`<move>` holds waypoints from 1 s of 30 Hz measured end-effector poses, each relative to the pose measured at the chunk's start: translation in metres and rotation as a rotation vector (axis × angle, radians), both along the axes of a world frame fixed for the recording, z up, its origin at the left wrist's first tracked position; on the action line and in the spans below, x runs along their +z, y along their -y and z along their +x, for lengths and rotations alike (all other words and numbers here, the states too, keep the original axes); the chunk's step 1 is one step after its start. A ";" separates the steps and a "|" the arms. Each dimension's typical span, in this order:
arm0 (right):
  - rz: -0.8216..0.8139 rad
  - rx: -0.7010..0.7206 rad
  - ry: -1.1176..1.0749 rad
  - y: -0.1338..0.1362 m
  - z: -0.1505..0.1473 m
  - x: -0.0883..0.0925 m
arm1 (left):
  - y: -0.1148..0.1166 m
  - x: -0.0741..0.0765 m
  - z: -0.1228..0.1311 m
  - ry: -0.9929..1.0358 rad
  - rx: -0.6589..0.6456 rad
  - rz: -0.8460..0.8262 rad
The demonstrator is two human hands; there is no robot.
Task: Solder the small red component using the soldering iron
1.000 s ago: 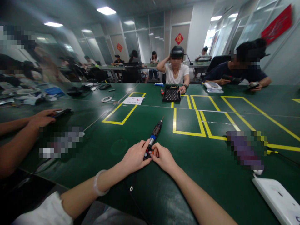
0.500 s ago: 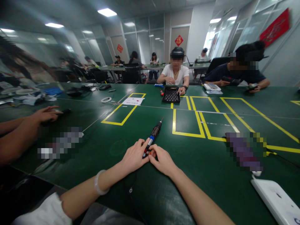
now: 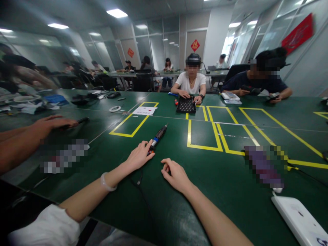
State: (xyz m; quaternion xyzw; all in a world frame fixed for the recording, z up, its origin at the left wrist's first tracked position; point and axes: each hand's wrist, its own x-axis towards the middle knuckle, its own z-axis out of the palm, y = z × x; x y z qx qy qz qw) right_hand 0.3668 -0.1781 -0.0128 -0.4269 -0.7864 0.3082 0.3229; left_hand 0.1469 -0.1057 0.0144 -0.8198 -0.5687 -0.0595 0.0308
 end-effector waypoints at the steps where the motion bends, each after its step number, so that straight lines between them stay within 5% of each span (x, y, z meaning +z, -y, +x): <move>1: 0.004 0.001 0.004 0.000 0.000 0.000 | -0.010 -0.001 -0.007 -0.009 0.028 -0.002; 10: 0.011 -0.007 0.036 -0.002 0.000 -0.001 | -0.099 -0.003 -0.089 -0.069 0.226 -0.020; 16: 0.024 -0.008 0.042 -0.002 0.001 -0.002 | -0.136 0.002 -0.131 -0.094 0.301 -0.079; 24: 0.027 -0.015 0.046 -0.002 0.000 -0.003 | -0.117 0.008 -0.118 -0.130 0.294 0.160; 30: 0.023 -0.015 0.042 -0.002 0.000 -0.002 | -0.107 0.021 -0.106 -0.097 0.330 0.192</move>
